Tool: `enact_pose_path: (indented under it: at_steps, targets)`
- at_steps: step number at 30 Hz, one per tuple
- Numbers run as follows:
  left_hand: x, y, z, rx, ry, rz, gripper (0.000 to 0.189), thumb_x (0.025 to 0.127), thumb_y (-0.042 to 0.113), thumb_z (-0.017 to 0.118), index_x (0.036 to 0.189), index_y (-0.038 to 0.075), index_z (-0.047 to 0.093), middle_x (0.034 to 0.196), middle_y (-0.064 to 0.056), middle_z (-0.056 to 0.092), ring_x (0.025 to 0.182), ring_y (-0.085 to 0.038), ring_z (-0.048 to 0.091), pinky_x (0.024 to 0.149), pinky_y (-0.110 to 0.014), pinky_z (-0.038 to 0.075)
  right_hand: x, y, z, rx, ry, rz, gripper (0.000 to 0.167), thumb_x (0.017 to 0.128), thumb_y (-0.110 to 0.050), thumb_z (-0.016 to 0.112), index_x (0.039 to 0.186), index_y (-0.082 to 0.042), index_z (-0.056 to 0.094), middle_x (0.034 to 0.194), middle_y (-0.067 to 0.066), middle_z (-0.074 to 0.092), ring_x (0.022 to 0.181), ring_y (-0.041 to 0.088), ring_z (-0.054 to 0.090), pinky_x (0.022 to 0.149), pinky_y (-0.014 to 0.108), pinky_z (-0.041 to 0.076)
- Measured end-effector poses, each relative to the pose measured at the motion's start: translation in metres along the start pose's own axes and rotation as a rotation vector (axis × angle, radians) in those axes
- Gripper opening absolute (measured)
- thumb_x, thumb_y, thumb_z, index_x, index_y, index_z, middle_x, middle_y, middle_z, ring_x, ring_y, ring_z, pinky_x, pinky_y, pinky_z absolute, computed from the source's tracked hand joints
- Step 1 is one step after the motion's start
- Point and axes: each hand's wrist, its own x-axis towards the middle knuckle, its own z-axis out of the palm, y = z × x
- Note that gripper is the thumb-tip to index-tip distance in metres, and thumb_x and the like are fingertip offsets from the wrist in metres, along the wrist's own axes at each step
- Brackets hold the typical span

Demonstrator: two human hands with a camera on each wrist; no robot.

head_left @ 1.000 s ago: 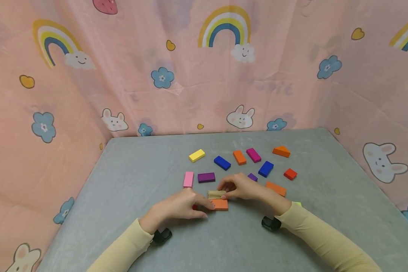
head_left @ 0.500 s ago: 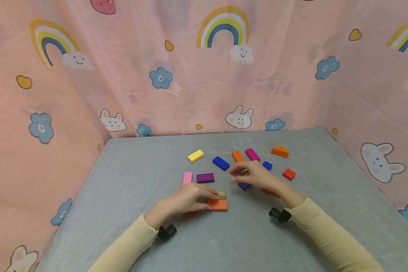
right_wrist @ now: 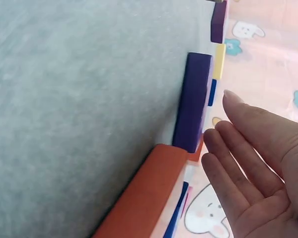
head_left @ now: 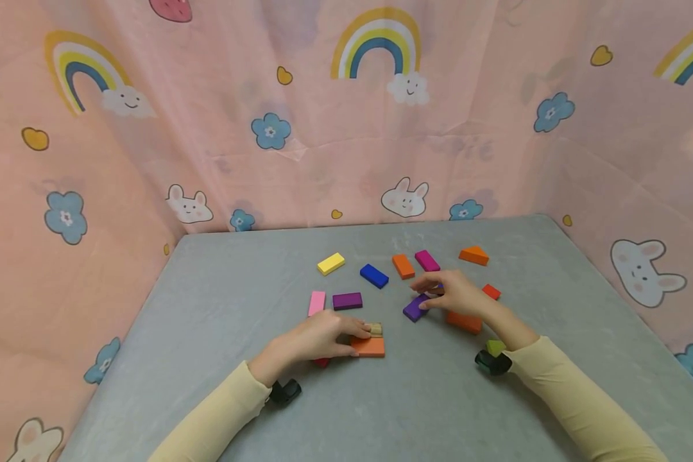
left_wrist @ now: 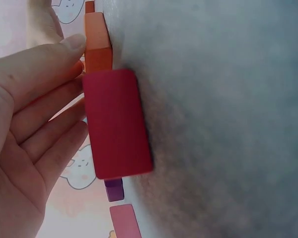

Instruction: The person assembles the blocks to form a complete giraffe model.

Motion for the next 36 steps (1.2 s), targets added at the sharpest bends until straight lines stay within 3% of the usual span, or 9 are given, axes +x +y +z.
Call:
enact_pose_path:
  at_steps: [9,20,27,36]
  targets:
    - [0.0002,0.0003,0.0004,-0.005,-0.003,-0.005,0.035,0.086,0.027,0.071,0.118,0.016,0.068,0.126,0.003,0.063,0.120,-0.007,0.056,0.098,-0.024,0.046,-0.0003,0.0043,0.0016,-0.024,-0.036,0.022,0.036,0.077,-0.005,0.077,0.111,-0.005,0.067,0.108,0.009,0.070,0.102,0.028,0.064,0.085,0.039,0.054]
    - [0.0002,0.0004,0.0001,-0.013,-0.003,-0.001,0.034,0.086,0.027,0.071,0.118,0.016,0.069,0.126,0.002,0.063,0.119,-0.007,0.057,0.097,-0.024,0.047,0.0025,0.0018,0.0024,-0.114,-0.081,0.008,0.036,0.077,0.000,0.075,0.111,-0.007,0.068,0.108,0.006,0.069,0.105,0.028,0.063,0.089,0.043,0.052]
    - [0.0009,0.0009,0.0002,-0.022,-0.012,-0.014,0.034,0.086,0.027,0.070,0.118,0.016,0.068,0.126,0.002,0.063,0.120,-0.007,0.056,0.097,-0.024,0.046,0.0051,0.0028,0.0067,-0.113,-0.106,0.023,0.034,0.077,-0.003,0.076,0.110,-0.008,0.069,0.107,0.004,0.069,0.105,0.025,0.063,0.089,0.041,0.052]
    - [0.0013,-0.0029,0.0014,-0.021,0.000,0.000,0.034,0.085,0.028,0.071,0.118,0.017,0.069,0.126,0.003,0.063,0.119,-0.007,0.057,0.097,-0.024,0.046,0.0058,-0.0024,0.0065,-0.075,-0.075,0.040,0.034,0.077,-0.008,0.077,0.110,-0.008,0.069,0.108,0.003,0.070,0.104,0.024,0.064,0.088,0.038,0.053]
